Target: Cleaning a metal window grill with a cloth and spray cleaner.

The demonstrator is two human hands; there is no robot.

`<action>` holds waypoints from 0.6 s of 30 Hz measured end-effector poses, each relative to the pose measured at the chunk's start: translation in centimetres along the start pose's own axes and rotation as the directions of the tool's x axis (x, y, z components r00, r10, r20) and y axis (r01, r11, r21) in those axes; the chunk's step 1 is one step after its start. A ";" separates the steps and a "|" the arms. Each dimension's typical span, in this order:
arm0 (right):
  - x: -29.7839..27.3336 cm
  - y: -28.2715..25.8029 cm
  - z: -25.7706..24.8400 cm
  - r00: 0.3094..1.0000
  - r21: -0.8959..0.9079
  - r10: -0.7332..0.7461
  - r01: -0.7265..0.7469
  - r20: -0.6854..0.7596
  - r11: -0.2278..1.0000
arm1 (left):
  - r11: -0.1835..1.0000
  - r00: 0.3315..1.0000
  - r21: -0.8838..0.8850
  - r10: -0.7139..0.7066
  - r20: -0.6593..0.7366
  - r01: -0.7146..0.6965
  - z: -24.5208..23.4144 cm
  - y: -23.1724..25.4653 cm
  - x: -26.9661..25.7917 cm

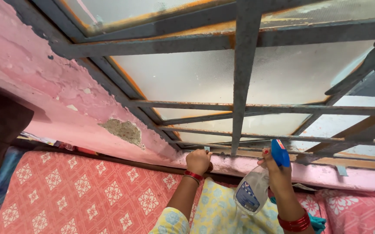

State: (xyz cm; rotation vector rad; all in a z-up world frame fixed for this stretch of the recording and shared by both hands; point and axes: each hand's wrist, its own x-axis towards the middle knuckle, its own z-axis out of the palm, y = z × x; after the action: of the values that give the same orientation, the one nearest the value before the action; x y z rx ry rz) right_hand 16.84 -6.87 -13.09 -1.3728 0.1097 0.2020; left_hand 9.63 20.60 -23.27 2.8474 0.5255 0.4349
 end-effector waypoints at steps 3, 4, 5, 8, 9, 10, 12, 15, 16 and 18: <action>-0.4 0.4 0.3 0.999 0.058 0.033 -0.034 0.028 0.998 | 1.000 0.999 0.017 0.001 0.036 -0.001 -0.3 -0.2 0.0; -0.7 0.2 0.6 0.998 0.060 0.035 -0.039 0.058 0.997 | 1.000 0.999 0.022 0.001 0.055 -0.003 -0.3 -0.3 0.0; -0.7 1.0 0.5 0.998 0.059 0.035 -0.039 0.059 0.997 | 1.000 0.999 0.021 0.000 0.054 -0.001 -0.4 -0.3 -0.1; -1.3 2.3 1.0 0.995 0.164 -0.008 -0.008 0.096 0.986 | 1.000 0.998 0.011 -0.012 0.068 0.011 -0.7 -0.4 -0.4; -2.0 2.0 1.7 0.992 0.164 -0.035 0.016 0.118 0.986 | 1.000 0.997 -0.002 -0.020 0.076 0.020 -0.9 -0.5 -0.5; -2.7 1.7 2.4 0.988 0.164 -0.063 0.039 0.140 0.986 | 0.999 0.996 -0.015 -0.028 0.083 0.029 -1.0 -0.6 -0.7; -4.4 2.3 3.5 0.966 0.099 -0.118 0.098 0.231 0.990 | 0.999 0.996 -0.033 -0.039 0.083 0.041 -1.4 -0.7 -0.8; -6.9 1.3 6.2 0.919 -0.059 -0.165 0.199 0.359 0.978 | 0.996 0.994 -0.060 -0.059 0.097 0.065 -2.1 -1.1 -1.2; -7.7 0.6 7.3 0.905 -0.154 -0.164 0.240 0.392 0.958 | 0.995 0.992 -0.071 -0.064 0.110 0.072 -2.3 -1.2 -1.3; -7.5 1.5 8.1 0.885 -0.156 -0.207 0.293 0.417 0.943 | 0.994 0.989 -0.070 -0.077 0.128 0.087 -2.6 -1.4 -1.4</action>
State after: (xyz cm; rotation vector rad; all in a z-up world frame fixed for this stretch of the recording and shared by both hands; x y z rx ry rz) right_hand 8.91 0.76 -11.47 -1.5191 -0.4415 0.2751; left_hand 7.08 21.76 -21.60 2.7468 0.5863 0.2536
